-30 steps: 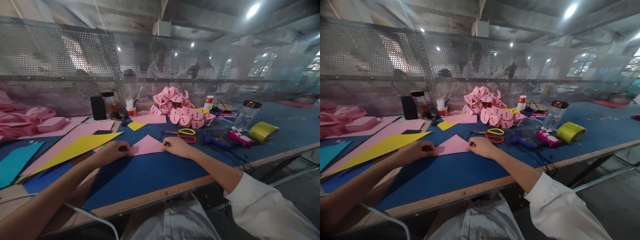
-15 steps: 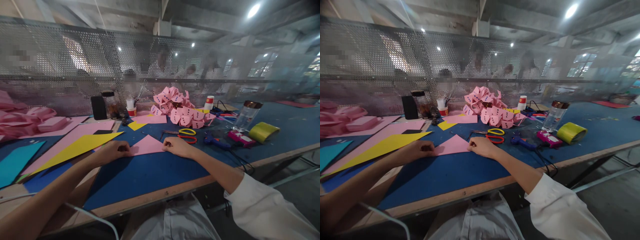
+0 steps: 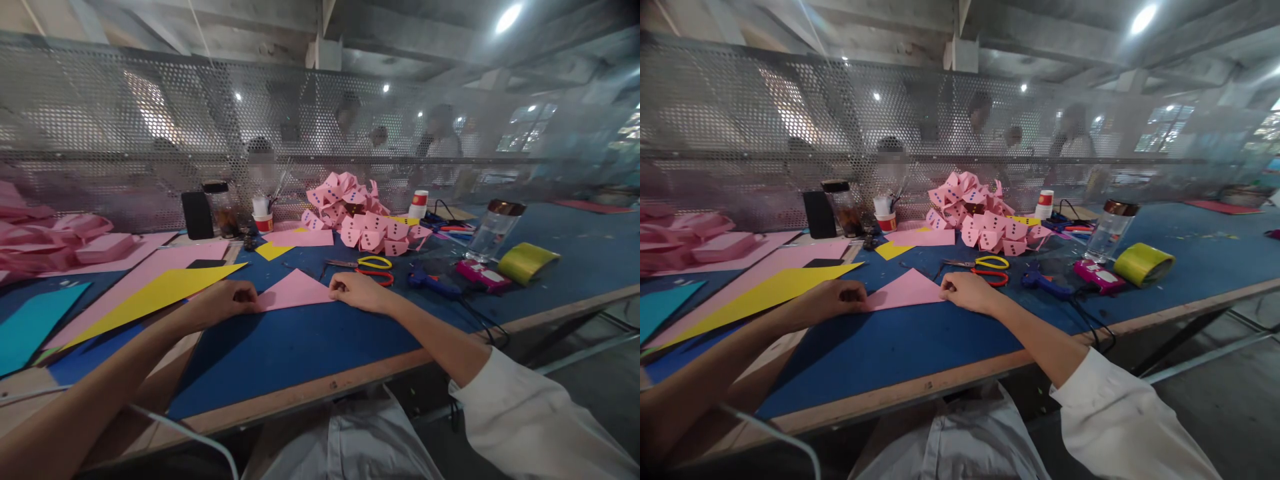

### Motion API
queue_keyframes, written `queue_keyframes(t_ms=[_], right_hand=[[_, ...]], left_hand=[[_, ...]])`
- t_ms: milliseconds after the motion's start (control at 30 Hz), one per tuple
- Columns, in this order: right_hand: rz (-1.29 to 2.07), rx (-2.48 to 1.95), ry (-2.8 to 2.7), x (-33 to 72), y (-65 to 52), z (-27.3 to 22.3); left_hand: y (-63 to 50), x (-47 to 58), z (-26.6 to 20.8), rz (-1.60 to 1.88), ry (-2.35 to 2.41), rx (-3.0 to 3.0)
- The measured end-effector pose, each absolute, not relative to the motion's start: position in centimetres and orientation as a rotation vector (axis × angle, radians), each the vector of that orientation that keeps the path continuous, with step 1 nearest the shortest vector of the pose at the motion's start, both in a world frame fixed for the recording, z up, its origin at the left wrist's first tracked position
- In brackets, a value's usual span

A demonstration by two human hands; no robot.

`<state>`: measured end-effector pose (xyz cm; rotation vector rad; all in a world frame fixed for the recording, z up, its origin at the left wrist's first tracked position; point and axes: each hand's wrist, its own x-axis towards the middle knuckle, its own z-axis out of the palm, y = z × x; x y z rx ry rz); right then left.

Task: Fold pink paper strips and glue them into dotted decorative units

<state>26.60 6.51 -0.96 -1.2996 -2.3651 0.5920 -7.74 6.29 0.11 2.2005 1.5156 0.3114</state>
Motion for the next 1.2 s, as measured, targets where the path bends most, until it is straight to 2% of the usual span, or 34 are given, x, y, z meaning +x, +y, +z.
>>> queue_keyframes(t_ms=[733,1200], right_hand=[[0.588,-1.259,-2.44,27.3,6.3,-0.1],[0.748,-1.094,-2.502,28.4,7.1,0.0]], left_hand=[[6.8,-9.4,0.4,0.244,1.521,2.196],[6.0,-9.3,1.2,0.267,1.442,2.203]])
